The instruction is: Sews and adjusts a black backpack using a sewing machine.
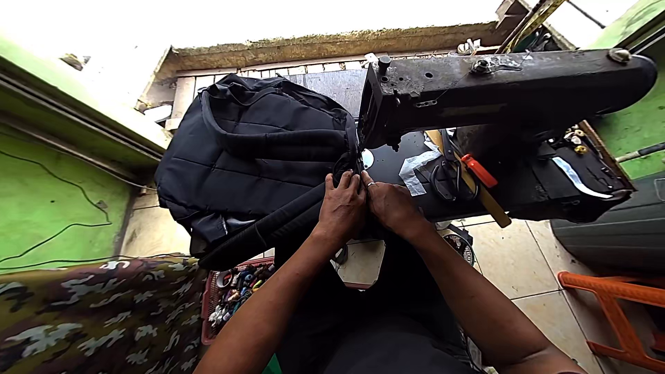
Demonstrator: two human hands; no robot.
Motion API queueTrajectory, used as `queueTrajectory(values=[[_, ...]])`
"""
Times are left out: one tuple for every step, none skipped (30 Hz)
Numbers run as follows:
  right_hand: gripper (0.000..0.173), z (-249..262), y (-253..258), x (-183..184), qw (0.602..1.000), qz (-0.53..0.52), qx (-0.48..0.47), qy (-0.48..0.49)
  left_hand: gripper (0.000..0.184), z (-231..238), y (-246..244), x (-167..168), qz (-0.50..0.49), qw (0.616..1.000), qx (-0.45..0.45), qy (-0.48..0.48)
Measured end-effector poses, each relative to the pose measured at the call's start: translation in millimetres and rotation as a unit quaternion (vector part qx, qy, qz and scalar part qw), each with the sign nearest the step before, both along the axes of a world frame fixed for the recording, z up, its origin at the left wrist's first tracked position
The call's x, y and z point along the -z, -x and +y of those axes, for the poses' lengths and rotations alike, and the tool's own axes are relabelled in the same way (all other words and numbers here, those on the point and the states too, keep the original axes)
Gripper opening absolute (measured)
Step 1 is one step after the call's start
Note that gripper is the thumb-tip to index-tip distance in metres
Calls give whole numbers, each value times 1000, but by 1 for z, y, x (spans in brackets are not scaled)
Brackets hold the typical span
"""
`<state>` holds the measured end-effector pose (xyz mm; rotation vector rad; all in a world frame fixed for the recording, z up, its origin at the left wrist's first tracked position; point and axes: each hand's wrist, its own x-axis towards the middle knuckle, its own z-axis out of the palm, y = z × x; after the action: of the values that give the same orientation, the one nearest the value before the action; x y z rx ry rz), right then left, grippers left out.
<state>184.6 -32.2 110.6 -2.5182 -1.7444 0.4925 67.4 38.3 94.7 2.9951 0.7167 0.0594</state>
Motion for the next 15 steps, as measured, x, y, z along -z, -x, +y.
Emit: queueTrajectory(values=[[50, 1, 1, -2, 1000, -2, 4, 6, 33, 1, 0, 0, 0, 1000, -1, -1], [51, 3, 2, -3, 1000, -2, 10, 12, 33, 1, 0, 0, 2, 1000, -3, -3], [51, 5, 3, -4, 1000, -2, 14, 15, 34, 2, -1, 0, 6, 1000, -5, -3], [52, 6, 3, -5, 1000, -4, 20, 19, 34, 3, -3, 0, 9, 1000, -5, -5], [52, 7, 3, -5, 999, -5, 24, 21, 35, 4, -4, -1, 15, 1000, -5, -6], [52, 8, 3, -4, 999, -6, 26, 18, 35, 5, -4, -2, 22, 1000, -5, -5], [52, 8, 3, -2, 1000, -6, 26, 10, 35, 6, -5, -2, 26, 1000, -6, -6], [52, 8, 2, -1, 1000, -5, 27, 2, 36, 7, -5, -2, 26, 1000, -6, -9], [53, 9, 1, -1, 1000, -2, 30, 2, 37, 9, -6, -2, 27, 1000, -6, -11], [53, 10, 1, -1, 999, 0, 34, 0, 38, 10, -7, -1, 29, 999, -6, -14], [52, 10, 0, 0, 999, 1, 38, -5, 38, 11, -8, -1, 28, 999, -4, -17], [51, 11, -1, 2, 999, -5, 39, -14, 37, 13, -10, -1, 26, 999, -2, -21], [49, 11, -2, 4, 999, -10, 38, -28, 37, 15, -10, -1, 23, 1000, 1, -21], [47, 12, -3, 6, 998, -11, 40, -43, 38, 17, -11, -1, 21, 1000, 5, -18], [46, 11, -4, 8, 997, -8, 43, -58, 40, 20, -10, -1, 14, 1000, 12, -14]])
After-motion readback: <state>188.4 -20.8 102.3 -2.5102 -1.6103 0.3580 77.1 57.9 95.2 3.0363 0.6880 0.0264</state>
